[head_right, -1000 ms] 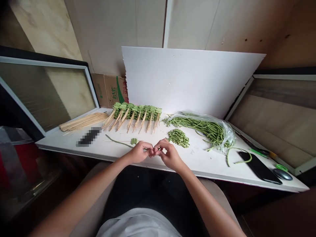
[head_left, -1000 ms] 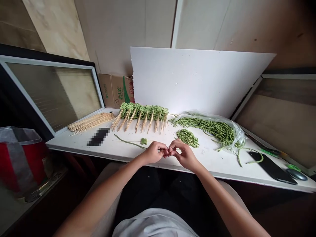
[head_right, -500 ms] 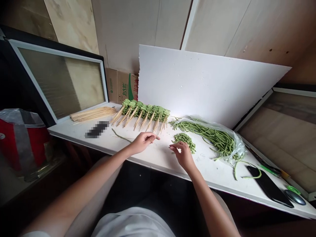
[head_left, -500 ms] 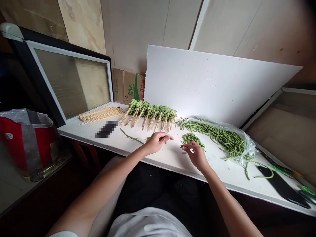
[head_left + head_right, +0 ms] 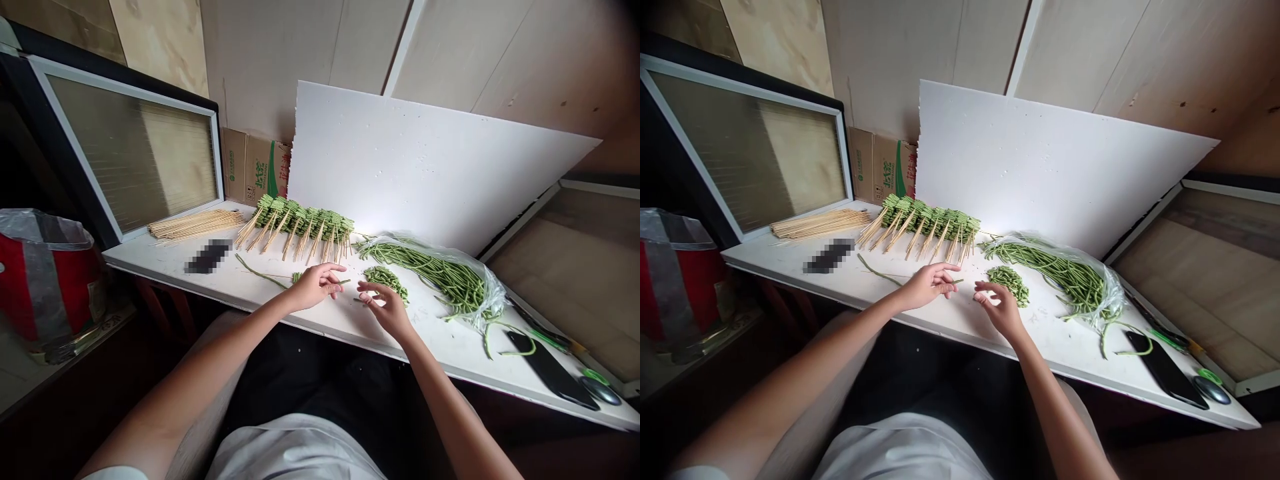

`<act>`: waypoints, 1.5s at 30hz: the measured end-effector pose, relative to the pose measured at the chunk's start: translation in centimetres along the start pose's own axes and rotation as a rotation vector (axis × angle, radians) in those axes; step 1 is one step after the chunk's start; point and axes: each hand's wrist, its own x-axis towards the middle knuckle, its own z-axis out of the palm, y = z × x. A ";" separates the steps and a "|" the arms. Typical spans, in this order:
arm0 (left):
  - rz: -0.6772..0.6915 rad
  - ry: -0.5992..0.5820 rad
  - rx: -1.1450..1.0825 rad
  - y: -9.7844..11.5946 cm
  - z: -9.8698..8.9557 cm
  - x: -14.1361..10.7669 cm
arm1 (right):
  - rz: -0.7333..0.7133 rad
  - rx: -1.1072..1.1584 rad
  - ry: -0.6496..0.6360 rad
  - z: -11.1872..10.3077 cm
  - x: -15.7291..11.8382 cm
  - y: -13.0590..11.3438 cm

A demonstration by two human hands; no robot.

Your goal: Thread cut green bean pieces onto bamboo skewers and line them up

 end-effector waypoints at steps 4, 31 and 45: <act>0.009 -0.036 0.000 1.1 1.0 -0.7 | -0.019 0.129 -0.013 0.6 -0.6 -4.2; 0.190 -0.054 0.169 2.3 1.8 -1.3 | -0.231 0.290 -0.119 0.2 -1.2 -6.3; 0.182 0.041 0.265 2.8 1.5 -1.1 | -0.172 0.106 -0.004 -0.7 -1.0 -6.3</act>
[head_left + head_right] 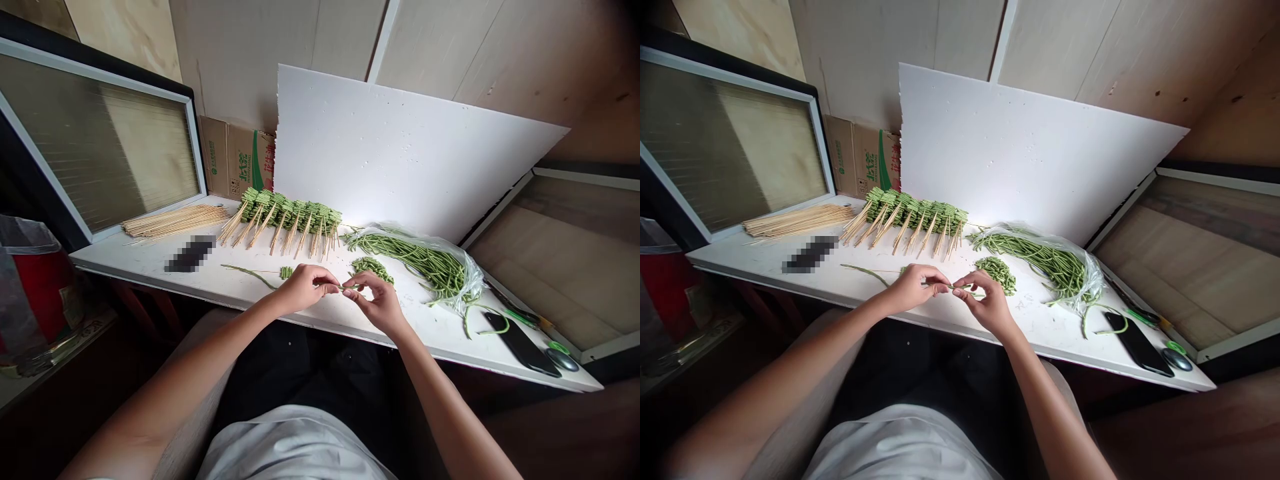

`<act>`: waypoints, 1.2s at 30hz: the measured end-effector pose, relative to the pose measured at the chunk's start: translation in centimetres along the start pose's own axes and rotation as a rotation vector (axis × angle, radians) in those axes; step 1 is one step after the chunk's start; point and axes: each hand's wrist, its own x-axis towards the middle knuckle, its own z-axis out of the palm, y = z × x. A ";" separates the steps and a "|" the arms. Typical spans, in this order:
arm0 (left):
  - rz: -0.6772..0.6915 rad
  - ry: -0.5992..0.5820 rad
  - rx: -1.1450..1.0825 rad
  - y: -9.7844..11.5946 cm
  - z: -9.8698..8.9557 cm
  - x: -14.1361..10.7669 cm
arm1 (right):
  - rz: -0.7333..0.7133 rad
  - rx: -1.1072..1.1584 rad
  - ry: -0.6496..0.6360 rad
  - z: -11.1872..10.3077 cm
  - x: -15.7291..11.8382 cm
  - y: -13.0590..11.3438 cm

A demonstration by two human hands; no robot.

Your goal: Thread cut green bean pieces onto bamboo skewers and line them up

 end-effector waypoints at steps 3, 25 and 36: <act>0.072 0.058 0.016 -0.2 0.3 -0.1 | -0.036 -0.061 0.021 0.1 -0.1 -0.8; -0.056 0.019 -0.167 -1.3 0.1 0.2 | -0.076 -0.050 0.117 0.5 -0.1 0.4; -0.160 -0.027 -0.096 -4.4 -0.2 0.5 | 0.133 -0.405 0.033 -0.5 -0.6 9.7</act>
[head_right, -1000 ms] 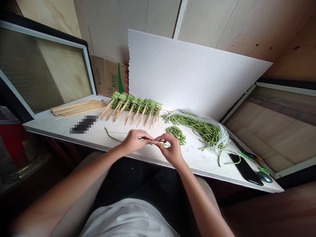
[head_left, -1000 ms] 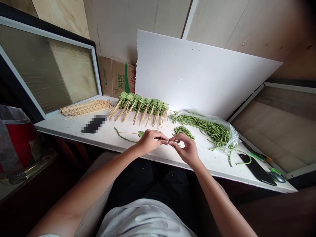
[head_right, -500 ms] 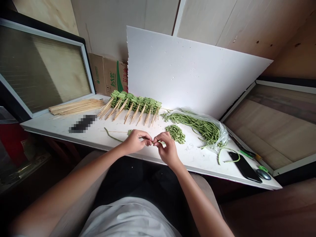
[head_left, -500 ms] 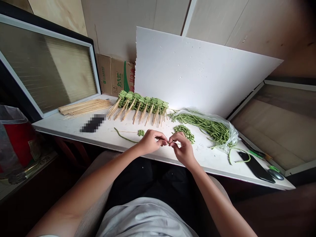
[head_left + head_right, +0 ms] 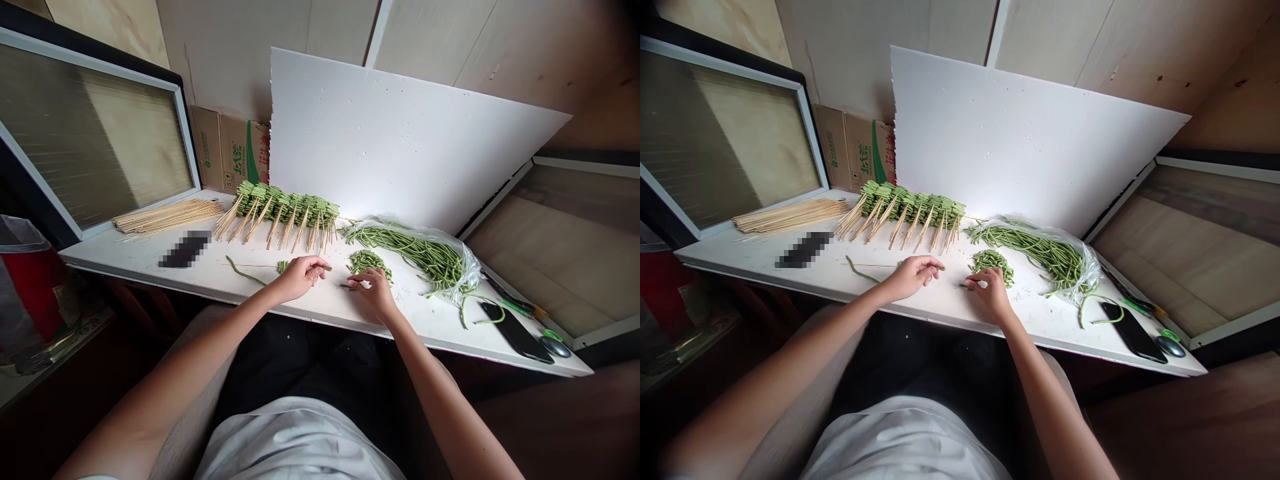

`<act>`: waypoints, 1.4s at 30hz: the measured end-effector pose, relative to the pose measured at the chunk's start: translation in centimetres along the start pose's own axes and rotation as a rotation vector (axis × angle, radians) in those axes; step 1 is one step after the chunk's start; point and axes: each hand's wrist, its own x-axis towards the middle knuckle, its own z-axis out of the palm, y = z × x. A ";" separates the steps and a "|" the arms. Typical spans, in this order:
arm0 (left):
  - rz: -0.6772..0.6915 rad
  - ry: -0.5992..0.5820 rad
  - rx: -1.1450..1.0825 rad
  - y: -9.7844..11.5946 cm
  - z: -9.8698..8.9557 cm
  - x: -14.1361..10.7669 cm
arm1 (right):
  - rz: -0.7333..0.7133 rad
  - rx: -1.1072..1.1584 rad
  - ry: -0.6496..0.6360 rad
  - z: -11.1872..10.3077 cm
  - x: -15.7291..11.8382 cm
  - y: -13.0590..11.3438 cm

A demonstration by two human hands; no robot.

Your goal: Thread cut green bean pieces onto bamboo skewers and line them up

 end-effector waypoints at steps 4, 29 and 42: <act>-0.003 -0.027 0.023 -0.1 0.0 -0.1 | -0.019 -0.044 -0.033 0.6 -0.4 0.0; -0.059 0.011 0.093 1.1 0.2 -0.5 | -0.119 -0.159 -0.415 -3.4 -0.1 -2.5; -0.065 -0.003 0.082 1.5 0.4 -0.7 | -0.170 -0.119 -0.072 -2.0 0.5 0.5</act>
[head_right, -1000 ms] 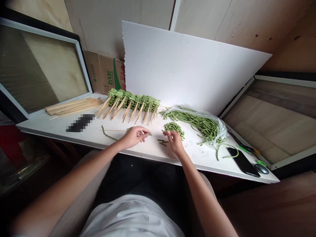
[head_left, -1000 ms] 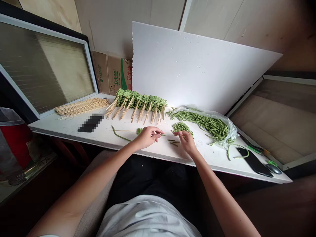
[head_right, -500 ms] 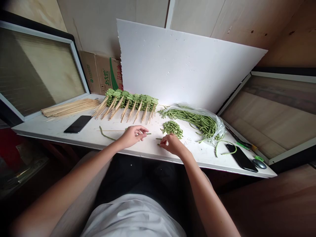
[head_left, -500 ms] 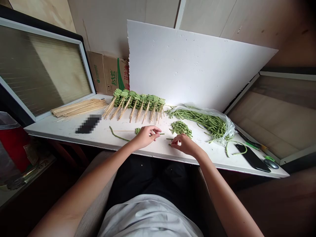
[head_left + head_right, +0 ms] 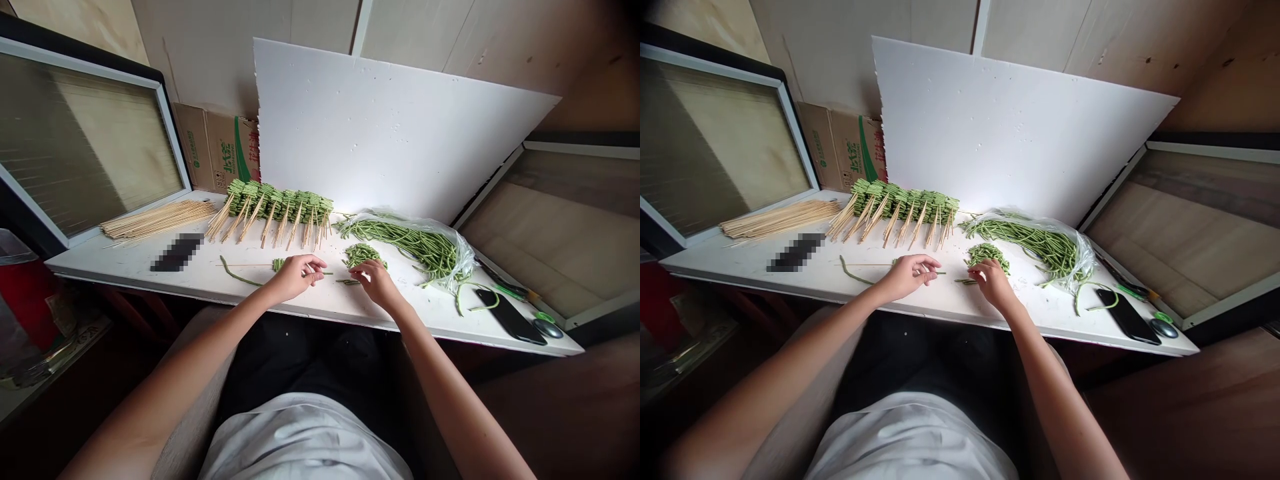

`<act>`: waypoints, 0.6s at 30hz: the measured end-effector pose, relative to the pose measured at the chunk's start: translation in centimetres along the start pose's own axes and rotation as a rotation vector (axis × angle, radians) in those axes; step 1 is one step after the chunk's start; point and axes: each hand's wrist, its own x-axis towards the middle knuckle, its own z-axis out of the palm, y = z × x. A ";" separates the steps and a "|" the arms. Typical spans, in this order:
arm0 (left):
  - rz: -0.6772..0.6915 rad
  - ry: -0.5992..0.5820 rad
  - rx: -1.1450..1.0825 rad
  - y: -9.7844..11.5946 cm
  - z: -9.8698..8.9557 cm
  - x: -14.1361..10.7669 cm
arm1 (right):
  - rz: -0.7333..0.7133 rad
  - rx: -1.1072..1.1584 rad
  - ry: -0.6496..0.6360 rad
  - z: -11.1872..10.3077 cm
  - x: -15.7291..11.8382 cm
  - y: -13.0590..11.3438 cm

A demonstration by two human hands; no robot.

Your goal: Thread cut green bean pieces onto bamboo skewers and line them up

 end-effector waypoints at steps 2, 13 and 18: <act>0.001 0.005 -0.010 0.0 0.0 0.0 | 0.046 0.071 0.047 -0.5 0.3 -0.9; 0.134 0.076 0.077 0.2 1.0 -0.1 | -0.040 0.448 0.020 -1.3 0.3 -8.4; 0.111 0.077 0.059 0.2 0.5 0.0 | -0.019 0.376 0.150 -1.7 0.4 -7.8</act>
